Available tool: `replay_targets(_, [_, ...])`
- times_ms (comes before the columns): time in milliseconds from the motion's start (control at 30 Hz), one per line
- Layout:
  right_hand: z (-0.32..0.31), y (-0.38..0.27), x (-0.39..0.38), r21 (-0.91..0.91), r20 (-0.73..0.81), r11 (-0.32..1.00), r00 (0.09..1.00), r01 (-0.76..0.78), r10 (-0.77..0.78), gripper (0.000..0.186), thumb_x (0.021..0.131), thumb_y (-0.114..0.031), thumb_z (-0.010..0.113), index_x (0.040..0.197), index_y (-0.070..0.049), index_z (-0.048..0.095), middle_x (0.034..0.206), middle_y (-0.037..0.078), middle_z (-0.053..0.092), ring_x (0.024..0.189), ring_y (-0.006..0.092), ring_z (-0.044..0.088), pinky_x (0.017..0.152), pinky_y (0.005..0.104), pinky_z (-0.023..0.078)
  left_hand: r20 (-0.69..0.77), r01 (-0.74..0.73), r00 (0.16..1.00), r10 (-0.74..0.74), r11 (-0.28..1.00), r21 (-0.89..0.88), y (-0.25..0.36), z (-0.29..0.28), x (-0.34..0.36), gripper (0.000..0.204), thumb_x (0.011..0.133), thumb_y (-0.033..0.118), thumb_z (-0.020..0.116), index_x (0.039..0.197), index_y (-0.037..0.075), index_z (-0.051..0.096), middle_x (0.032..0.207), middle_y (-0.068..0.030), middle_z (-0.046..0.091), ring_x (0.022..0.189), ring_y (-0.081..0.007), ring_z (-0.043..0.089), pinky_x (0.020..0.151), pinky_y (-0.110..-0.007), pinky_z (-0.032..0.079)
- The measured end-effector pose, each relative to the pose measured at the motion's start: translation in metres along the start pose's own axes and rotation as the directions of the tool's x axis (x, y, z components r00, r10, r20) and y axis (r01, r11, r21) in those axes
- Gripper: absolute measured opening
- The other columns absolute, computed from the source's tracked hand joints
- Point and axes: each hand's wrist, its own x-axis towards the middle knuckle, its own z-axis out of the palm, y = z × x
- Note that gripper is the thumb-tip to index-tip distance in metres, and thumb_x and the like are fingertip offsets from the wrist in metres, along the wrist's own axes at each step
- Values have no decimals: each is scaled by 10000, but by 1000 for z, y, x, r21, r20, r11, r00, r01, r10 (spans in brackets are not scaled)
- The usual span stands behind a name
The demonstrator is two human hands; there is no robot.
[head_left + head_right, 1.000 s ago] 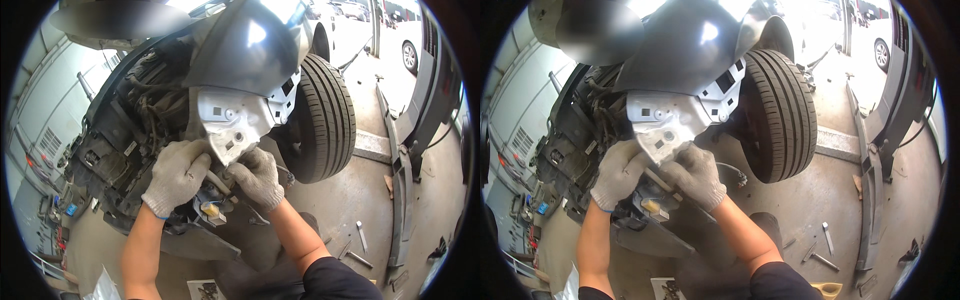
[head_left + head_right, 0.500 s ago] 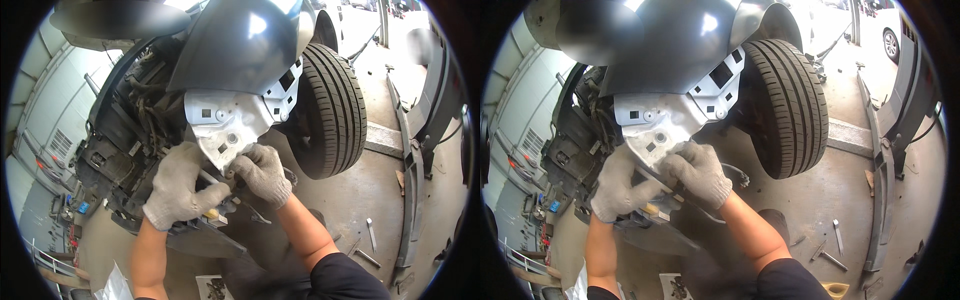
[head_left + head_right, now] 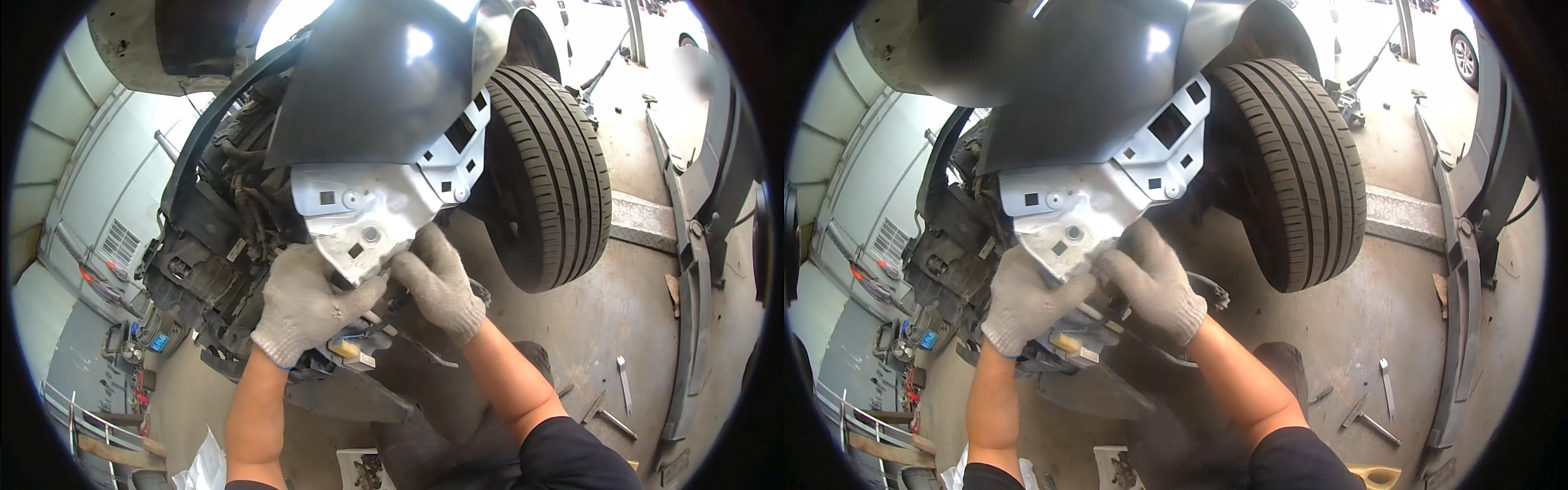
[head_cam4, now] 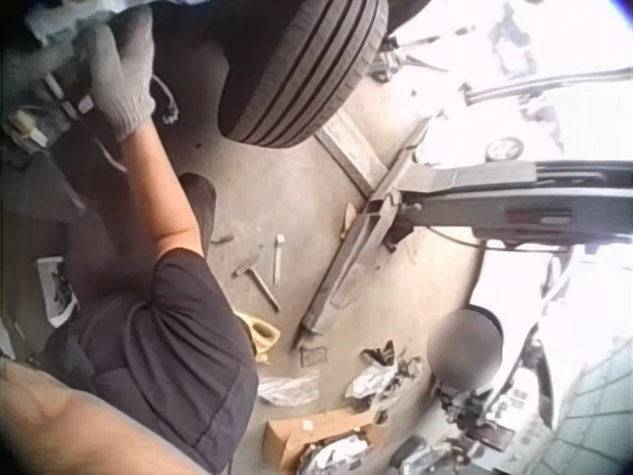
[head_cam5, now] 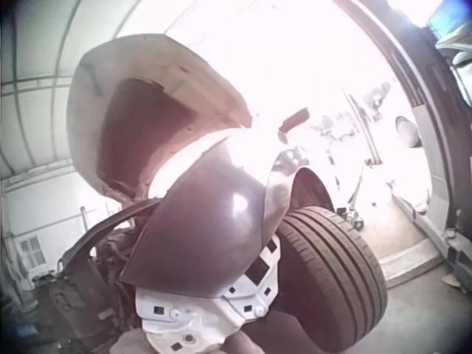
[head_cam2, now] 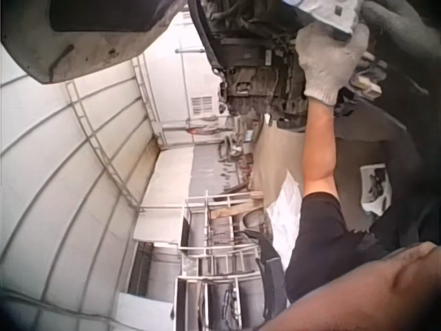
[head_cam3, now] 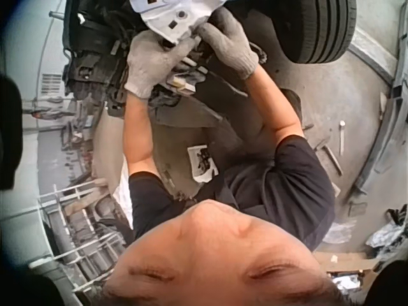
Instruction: The person works on the front driver-side wheel well of a car, using pliers to remove a metal clip and a socket wrench to loosen and remove bolts. They then reattach the wheel well liner and tighten the bolts.
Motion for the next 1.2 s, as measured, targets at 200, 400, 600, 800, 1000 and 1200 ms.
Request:
replay_targets(200, [-21,6,-22,60,10,997,998,53,-54,289,957,-111,533,1196,31,611,1062,116,685,880,144,663,802,314,550,13,34,999,-33,995,-98,6,1,0,315,769,251,790,1005,45,750,896,-113,758,801,-255,734,733,-354,566])
replay_targets(400, [-19,-6,-12,-150,124,982,987,116,-98,250,939,-117,589,1140,19,649,934,126,698,842,171,661,768,329,536,-11,13,1000,-14,996,-88,-1,4,-2,325,753,198,797,1026,30,746,932,-119,761,837,-252,742,760,-353,570])
replay_targets(600, [-14,-3,-3,-314,138,919,969,240,-206,172,882,-89,622,1003,18,679,916,174,680,825,271,687,746,367,537,1,12,1000,-12,996,-88,-7,5,1,372,722,227,826,1033,40,746,970,-135,759,870,-281,739,777,-357,572])
replay_targets(800, [-10,-12,-1,-225,97,973,995,57,-36,124,917,-63,614,894,39,680,801,68,694,719,106,643,667,282,541,16,-21,1000,21,1000,-3,3,-3,2,391,716,255,844,1023,35,744,941,-136,754,842,-288,739,781,-357,572])
replay_targets(1000, [-4,-16,1,-384,99,915,991,126,-95,270,894,-235,609,892,5,731,817,154,661,737,219,661,662,354,515,75,-22,997,16,996,82,0,-5,3,399,779,439,740,990,101,754,875,-114,741,812,-321,707,736,-401,549])
replay_targets(1200, [21,-12,-9,-119,-114,993,993,-3,-10,211,930,-157,599,844,23,668,726,73,653,612,131,597,581,286,495,80,-43,996,33,992,117,-11,-8,-1,385,778,441,716,994,124,750,847,-121,725,842,-338,688,819,-426,542])
